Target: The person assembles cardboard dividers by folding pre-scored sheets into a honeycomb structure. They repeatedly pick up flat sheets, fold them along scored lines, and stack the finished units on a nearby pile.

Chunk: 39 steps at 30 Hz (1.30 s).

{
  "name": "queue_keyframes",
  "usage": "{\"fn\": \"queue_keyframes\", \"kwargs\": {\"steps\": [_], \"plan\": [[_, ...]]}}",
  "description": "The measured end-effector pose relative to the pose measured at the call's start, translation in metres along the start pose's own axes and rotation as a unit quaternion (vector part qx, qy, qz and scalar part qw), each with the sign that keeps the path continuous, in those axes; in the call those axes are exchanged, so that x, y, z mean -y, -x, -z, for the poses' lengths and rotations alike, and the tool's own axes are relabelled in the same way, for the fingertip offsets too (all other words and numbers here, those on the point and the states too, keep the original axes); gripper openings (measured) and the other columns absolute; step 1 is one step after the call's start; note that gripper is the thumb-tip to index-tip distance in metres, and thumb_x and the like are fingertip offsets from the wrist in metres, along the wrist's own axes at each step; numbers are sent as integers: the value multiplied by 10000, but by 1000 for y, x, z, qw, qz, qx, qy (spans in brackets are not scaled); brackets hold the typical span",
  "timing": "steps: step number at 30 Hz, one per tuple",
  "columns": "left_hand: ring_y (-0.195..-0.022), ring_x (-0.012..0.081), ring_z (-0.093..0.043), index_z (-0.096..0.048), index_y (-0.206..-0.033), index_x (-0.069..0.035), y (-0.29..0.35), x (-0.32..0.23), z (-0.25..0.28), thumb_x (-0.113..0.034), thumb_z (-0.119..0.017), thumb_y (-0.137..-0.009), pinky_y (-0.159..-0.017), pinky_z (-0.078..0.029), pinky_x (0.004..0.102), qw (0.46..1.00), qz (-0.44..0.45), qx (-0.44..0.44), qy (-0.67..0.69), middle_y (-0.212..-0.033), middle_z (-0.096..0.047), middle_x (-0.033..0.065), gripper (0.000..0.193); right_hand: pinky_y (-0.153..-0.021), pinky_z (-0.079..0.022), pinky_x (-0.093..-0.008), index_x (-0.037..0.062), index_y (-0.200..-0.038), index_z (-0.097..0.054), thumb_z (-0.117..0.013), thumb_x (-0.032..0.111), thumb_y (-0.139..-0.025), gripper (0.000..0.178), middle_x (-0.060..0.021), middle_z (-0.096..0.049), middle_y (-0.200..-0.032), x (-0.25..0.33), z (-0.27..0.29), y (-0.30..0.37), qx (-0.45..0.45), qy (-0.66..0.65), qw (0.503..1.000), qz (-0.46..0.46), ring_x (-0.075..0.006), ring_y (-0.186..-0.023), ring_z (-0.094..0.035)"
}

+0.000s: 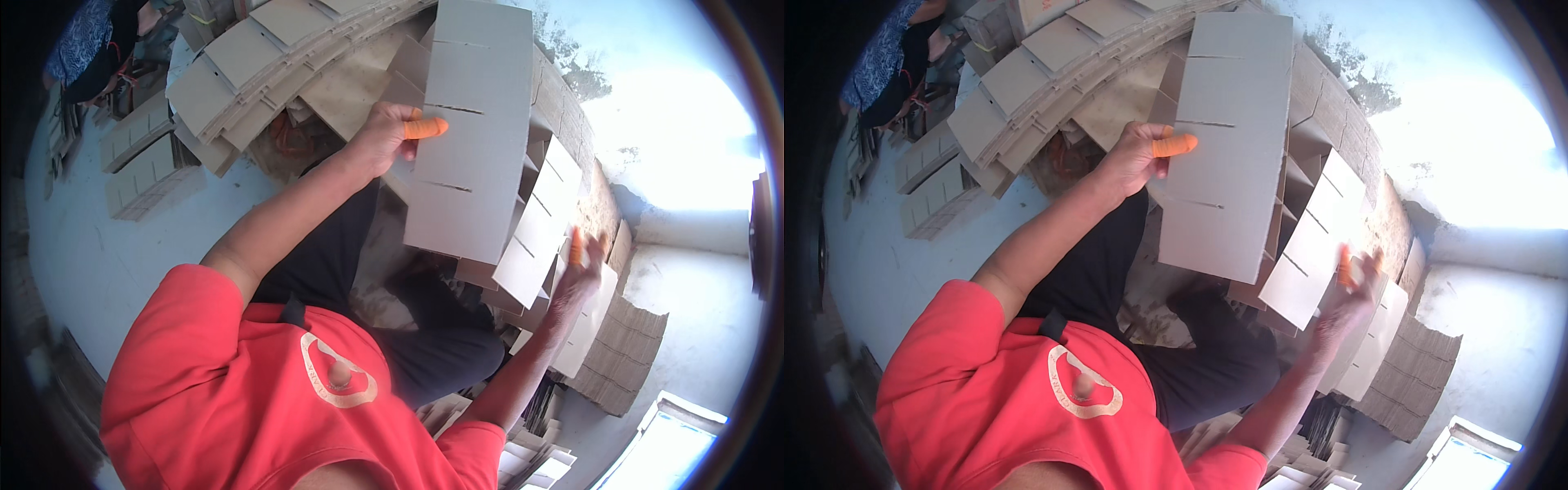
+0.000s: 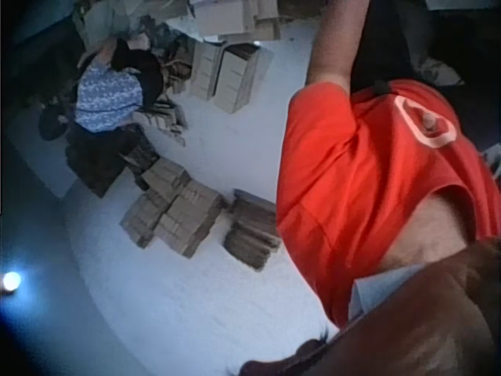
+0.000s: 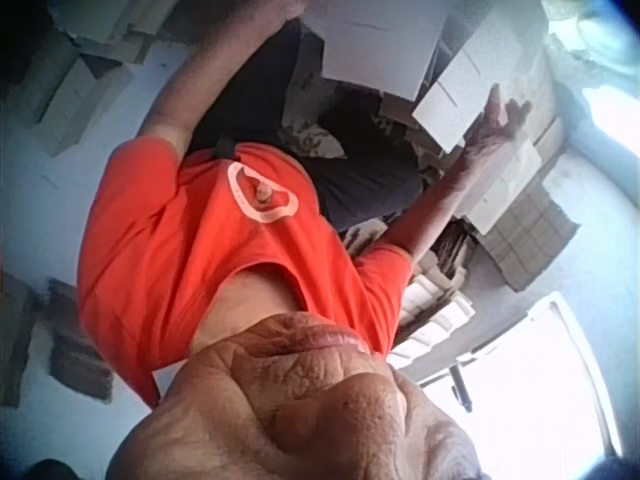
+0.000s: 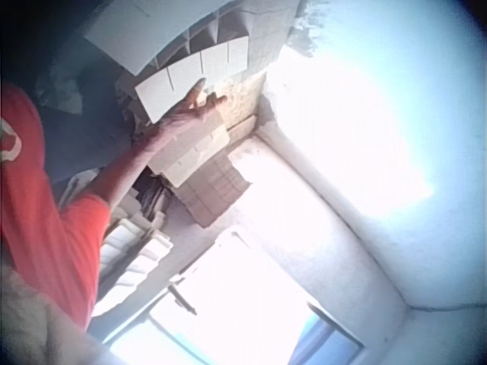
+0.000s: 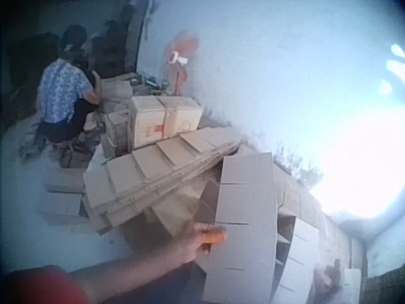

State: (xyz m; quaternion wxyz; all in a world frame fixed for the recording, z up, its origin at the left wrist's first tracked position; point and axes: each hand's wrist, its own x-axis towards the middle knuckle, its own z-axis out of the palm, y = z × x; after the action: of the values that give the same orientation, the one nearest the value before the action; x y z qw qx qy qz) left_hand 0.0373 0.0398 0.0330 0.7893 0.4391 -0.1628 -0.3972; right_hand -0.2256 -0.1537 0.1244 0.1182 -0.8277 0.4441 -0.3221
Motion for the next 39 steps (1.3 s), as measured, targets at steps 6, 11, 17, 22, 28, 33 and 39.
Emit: {"fn": "queue_keyframes", "kwargs": {"steps": [6,11,17,22,28,33,39], "plan": [[-576,88,-556,-678,-809,-21,3,-16,-16,-197,-735,-812,-517,-435,226,993,-27,-13,-118,-713,-630,26,185,-637,-418,-151,-13,-1353,-450,-769,43,-747,687,-26,-632,-840,68,-28,43,186,-248,946,97,-31,-634,-490],[-755,172,-588,-679,-926,3,6,-17,23,-150,-770,-741,-689,-491,302,861,-258,-12,-439,-855,-653,59,257,-532,-315,-148,-12,-1307,-512,-692,-11,-763,574,42,-428,-632,79,-23,37,166,-204,961,87,-27,-543,-346],[-852,244,-566,-680,-916,-2,2,8,35,-51,-765,-663,-760,-485,350,795,-260,96,-539,-908,-671,80,271,-510,-298,-167,-9,-1339,-474,-660,-32,-765,604,37,-309,-611,97,-40,32,197,-154,958,139,-38,-537,-304],[-705,252,-569,-667,-793,-32,-4,19,38,-39,-697,-692,-652,-488,365,800,-296,91,-514,-736,-640,100,106,-516,-314,-171,-7,-1345,-467,-656,-43,-759,617,27,-302,-617,115,-50,30,197,-137,964,115,-42,-542,-312],[-639,242,-541,-649,-744,-37,-4,21,35,-32,-631,-707,-629,-484,346,808,-302,74,-500,-660,-640,72,42,-547,-387,-168,27,-1352,-479,-658,1,-735,643,37,-596,-720,117,-55,21,216,-204,953,57,-12,-607,-438],[-631,256,-540,-636,-728,-30,-4,19,33,-9,-615,-692,-630,-484,354,814,-305,78,-488,-649,-627,84,46,-520,-359,-186,54,-1340,-496,-655,-24,-757,610,15,-451,-612,123,-66,24,238,-147,957,74,-40,-546,-376],[-659,274,-563,-641,-728,-24,-6,20,31,2,-621,-679,-637,-482,369,809,-306,79,-496,-657,-627,105,59,-514,-374,-220,25,-1292,-534,-664,-19,-770,541,-37,-363,-566,130,-71,22,248,-126,955,100,-77,-516,-360]]}}
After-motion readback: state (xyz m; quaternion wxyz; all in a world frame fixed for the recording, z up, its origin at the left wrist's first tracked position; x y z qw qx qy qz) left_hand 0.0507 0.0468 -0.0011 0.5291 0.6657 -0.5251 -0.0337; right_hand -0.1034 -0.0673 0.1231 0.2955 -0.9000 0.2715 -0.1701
